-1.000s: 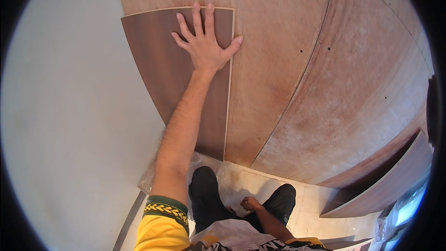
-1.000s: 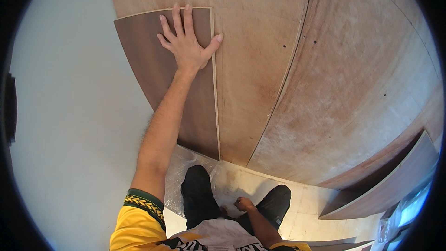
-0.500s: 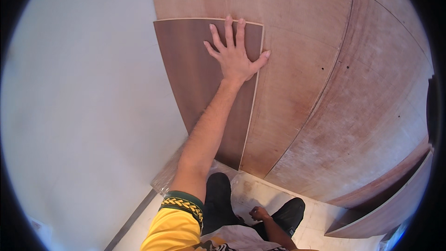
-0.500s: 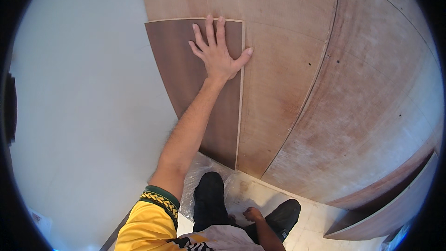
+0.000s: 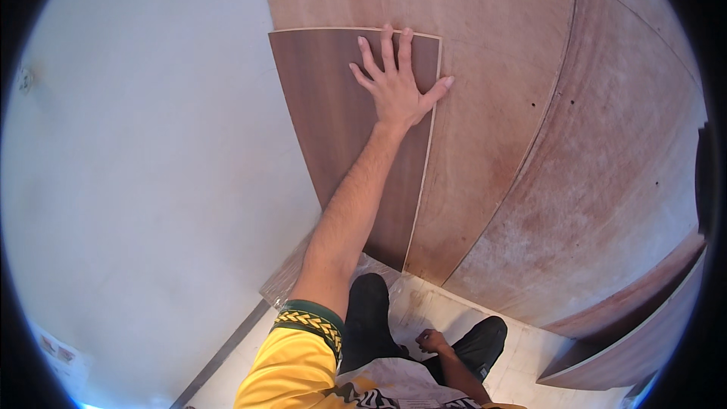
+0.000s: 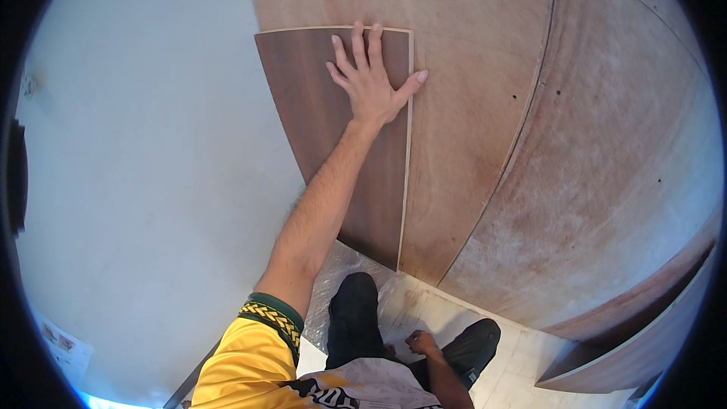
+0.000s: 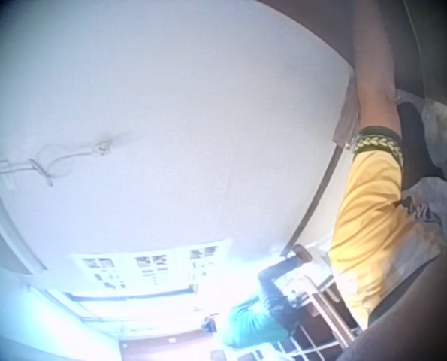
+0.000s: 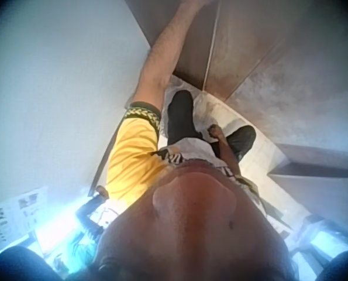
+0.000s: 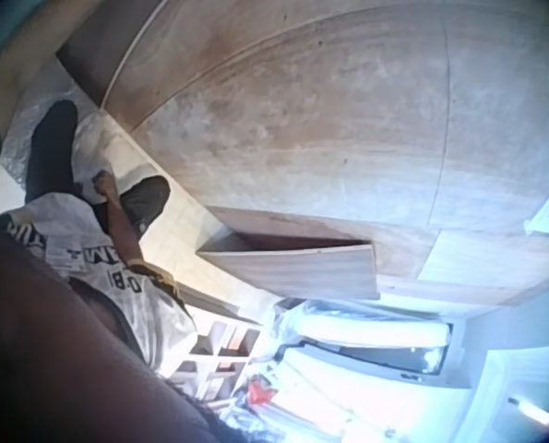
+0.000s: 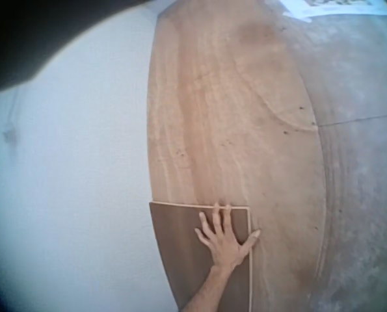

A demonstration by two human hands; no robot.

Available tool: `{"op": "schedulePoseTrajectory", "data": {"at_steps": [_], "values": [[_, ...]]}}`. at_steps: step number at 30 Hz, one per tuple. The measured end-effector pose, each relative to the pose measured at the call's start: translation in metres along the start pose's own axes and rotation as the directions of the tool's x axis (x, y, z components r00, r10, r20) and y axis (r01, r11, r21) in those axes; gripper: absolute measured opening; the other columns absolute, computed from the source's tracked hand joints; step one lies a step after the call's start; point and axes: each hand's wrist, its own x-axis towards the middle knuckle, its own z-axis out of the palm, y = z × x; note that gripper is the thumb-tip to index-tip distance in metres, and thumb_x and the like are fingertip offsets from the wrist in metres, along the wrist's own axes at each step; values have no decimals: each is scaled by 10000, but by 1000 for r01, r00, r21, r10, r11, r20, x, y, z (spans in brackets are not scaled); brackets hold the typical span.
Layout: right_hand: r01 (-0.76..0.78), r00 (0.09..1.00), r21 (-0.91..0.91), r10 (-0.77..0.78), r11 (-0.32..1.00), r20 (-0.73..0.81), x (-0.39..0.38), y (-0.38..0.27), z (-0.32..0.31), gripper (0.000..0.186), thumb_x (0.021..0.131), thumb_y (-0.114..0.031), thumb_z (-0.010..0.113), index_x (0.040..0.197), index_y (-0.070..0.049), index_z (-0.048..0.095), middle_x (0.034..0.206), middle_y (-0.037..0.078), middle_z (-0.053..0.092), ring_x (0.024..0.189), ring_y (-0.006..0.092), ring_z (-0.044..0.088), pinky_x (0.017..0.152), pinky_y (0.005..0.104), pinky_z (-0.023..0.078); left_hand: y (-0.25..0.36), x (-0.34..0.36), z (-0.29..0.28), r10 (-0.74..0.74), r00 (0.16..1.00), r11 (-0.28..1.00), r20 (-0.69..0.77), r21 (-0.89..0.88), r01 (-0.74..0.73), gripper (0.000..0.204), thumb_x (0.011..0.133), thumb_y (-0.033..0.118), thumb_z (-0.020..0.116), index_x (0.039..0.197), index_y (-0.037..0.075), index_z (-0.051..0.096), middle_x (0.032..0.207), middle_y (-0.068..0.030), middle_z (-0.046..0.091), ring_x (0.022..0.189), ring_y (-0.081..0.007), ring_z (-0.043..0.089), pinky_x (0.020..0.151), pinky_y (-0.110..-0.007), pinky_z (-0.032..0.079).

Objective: The person installs wooden panels onto a large wooden shelving unit by lifting the panels, aligning them with the frame, and pressing them into place by hand.

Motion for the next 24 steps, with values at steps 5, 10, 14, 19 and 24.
{"op": "schedulePoseTrajectory", "data": {"at_steps": [5,10,14,19,24], "values": [[-18,1000,-27,18,999,2,5,9,-4,312,930,-320,721,1095,-55,722,851,93,768,690,178,736,630,333,589,2,1,0,-14,1000,1000,-18,0,14,1149,785,755,674,1635,172,167,1704,-127,53,1526,-514,-30,1100,-818,38],[-16,1000,-21,16,1000,3,1,2,-5,317,919,-330,715,1082,-58,734,853,88,768,691,183,730,669,353,583,-4,0,6,9,998,999,-56,-53,-12,1138,781,756,671,1644,200,182,1711,-124,61,1526,-512,-39,1067,-850,37],[-44,999,-38,45,998,6,-1,-2,-6,329,917,-336,707,1095,-60,735,877,88,772,701,190,736,680,346,585,2,-1,8,8,998,999,-64,-43,-11,1127,783,720,699,1634,191,183,1701,-123,77,1520,-522,-21,1072,-840,46],[-53,998,-4,53,999,16,2,-2,-3,337,913,-339,706,1095,-57,734,881,89,772,716,195,741,690,352,595,1,-1,9,19,993,998,-114,-63,-26,1113,783,696,714,1626,184,197,1695,-122,93,1513,-535,-3,1077,-831,56],[32,999,-44,-31,999,26,7,0,-5,327,921,-330,698,1064,-38,731,841,96,770,676,197,737,681,352,600,1,-1,10,17,990,997,-138,-70,-27,1103,785,741,677,1630,195,224,1695,-130,112,1510,-518,22,1058,-834,76]]}}
